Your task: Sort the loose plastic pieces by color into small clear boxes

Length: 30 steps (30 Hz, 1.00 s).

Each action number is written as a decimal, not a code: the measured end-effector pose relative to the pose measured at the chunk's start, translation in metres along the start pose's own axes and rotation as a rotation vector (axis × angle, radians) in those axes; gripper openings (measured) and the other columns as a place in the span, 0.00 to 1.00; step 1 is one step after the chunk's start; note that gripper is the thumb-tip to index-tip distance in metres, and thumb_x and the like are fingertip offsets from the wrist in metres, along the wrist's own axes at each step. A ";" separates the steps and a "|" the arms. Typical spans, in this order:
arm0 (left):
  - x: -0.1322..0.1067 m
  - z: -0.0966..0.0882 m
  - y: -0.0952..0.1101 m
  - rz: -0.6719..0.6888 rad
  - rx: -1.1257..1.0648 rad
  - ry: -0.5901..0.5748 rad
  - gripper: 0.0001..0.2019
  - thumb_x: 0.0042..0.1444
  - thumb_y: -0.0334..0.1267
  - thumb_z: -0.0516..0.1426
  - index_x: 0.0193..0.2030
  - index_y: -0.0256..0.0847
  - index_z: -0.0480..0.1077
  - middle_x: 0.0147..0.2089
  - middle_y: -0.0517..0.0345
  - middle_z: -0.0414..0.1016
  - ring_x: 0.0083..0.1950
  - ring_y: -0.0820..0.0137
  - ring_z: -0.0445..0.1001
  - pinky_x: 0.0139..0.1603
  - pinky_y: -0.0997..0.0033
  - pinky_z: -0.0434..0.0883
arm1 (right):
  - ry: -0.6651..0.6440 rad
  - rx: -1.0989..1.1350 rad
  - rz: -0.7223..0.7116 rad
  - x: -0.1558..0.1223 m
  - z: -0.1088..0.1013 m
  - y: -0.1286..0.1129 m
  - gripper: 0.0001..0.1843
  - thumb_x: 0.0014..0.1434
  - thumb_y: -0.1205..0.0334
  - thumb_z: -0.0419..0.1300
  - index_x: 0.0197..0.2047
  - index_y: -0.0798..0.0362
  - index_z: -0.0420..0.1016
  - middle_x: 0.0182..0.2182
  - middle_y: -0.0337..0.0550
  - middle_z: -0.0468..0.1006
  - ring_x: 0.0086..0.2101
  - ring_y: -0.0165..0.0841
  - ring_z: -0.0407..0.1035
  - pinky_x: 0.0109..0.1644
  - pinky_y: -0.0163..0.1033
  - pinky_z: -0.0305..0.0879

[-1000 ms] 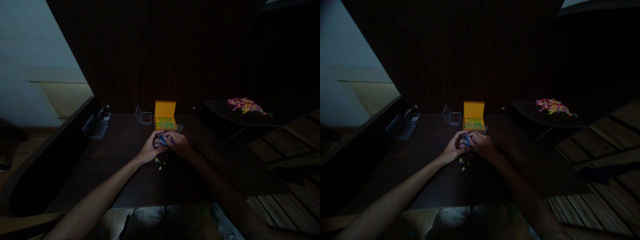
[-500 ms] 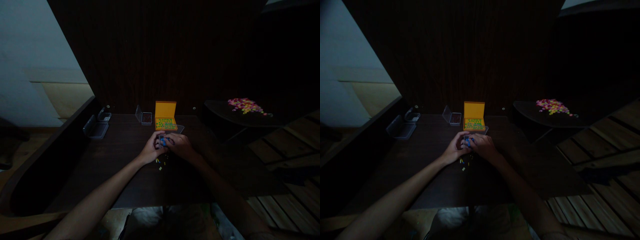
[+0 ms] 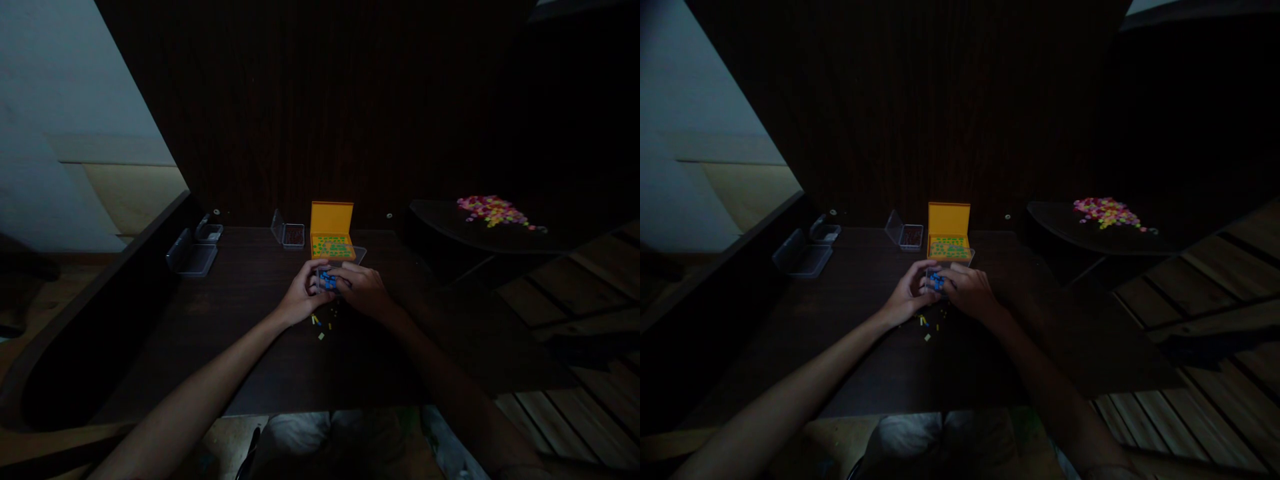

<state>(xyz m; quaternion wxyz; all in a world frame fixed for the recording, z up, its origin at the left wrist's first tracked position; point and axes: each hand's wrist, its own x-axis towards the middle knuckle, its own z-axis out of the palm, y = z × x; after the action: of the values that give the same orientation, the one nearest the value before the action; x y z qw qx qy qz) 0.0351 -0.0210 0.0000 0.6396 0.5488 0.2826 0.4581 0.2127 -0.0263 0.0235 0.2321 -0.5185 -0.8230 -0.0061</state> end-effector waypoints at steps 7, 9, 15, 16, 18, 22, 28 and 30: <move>0.000 0.000 0.001 0.004 -0.010 0.011 0.30 0.42 0.30 0.66 0.53 0.42 0.63 0.52 0.52 0.71 0.39 0.74 0.72 0.40 0.73 0.72 | 0.047 0.028 -0.022 0.000 0.000 0.001 0.16 0.62 0.64 0.51 0.45 0.47 0.79 0.34 0.41 0.77 0.32 0.31 0.70 0.35 0.34 0.61; 0.000 0.000 0.001 0.004 -0.014 0.009 0.30 0.42 0.30 0.66 0.53 0.42 0.63 0.53 0.52 0.70 0.39 0.74 0.72 0.40 0.72 0.72 | 0.041 0.015 -0.029 0.000 0.000 0.002 0.16 0.62 0.63 0.51 0.43 0.48 0.80 0.33 0.41 0.77 0.31 0.31 0.69 0.34 0.34 0.60; 0.000 0.000 0.002 0.000 0.004 0.007 0.30 0.43 0.29 0.66 0.54 0.42 0.62 0.53 0.51 0.69 0.39 0.73 0.72 0.38 0.73 0.71 | 0.081 0.019 -0.041 -0.002 0.000 0.001 0.15 0.62 0.62 0.51 0.41 0.47 0.80 0.30 0.40 0.75 0.29 0.30 0.68 0.33 0.33 0.58; 0.000 0.000 0.002 -0.002 0.005 0.006 0.30 0.43 0.30 0.66 0.54 0.42 0.62 0.53 0.51 0.69 0.39 0.73 0.72 0.39 0.73 0.71 | 0.085 0.027 -0.049 -0.002 0.000 0.001 0.15 0.62 0.62 0.51 0.41 0.47 0.81 0.30 0.40 0.75 0.29 0.29 0.67 0.32 0.33 0.57; 0.000 0.000 0.002 -0.001 0.002 0.007 0.30 0.43 0.30 0.66 0.54 0.42 0.63 0.53 0.51 0.69 0.40 0.73 0.72 0.40 0.72 0.72 | 0.078 0.036 -0.071 -0.003 0.001 0.000 0.15 0.62 0.62 0.51 0.39 0.48 0.81 0.30 0.41 0.75 0.29 0.29 0.67 0.32 0.33 0.56; 0.000 0.000 0.002 0.004 -0.006 0.009 0.30 0.42 0.29 0.66 0.53 0.43 0.63 0.53 0.51 0.69 0.40 0.74 0.72 0.40 0.72 0.71 | 0.053 0.029 -0.091 -0.004 0.003 -0.001 0.15 0.63 0.61 0.51 0.39 0.48 0.81 0.31 0.41 0.76 0.28 0.29 0.66 0.31 0.33 0.55; 0.000 0.000 0.003 -0.003 0.000 0.006 0.30 0.42 0.30 0.66 0.53 0.43 0.64 0.53 0.52 0.69 0.40 0.73 0.72 0.40 0.72 0.71 | 0.066 0.035 -0.045 -0.002 0.003 0.001 0.16 0.62 0.62 0.51 0.42 0.47 0.80 0.31 0.41 0.76 0.30 0.30 0.68 0.34 0.33 0.59; 0.000 0.000 0.002 0.004 0.001 0.007 0.30 0.42 0.30 0.66 0.53 0.43 0.63 0.53 0.51 0.69 0.40 0.73 0.72 0.40 0.72 0.72 | 0.075 0.039 -0.031 -0.001 0.002 0.002 0.16 0.61 0.63 0.51 0.42 0.47 0.80 0.31 0.41 0.76 0.31 0.31 0.68 0.35 0.33 0.60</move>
<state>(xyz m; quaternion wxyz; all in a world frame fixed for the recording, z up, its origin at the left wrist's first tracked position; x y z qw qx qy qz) 0.0343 -0.0213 0.0023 0.6374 0.5482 0.2838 0.4611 0.2142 -0.0259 0.0209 0.2726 -0.5004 -0.8217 -0.0130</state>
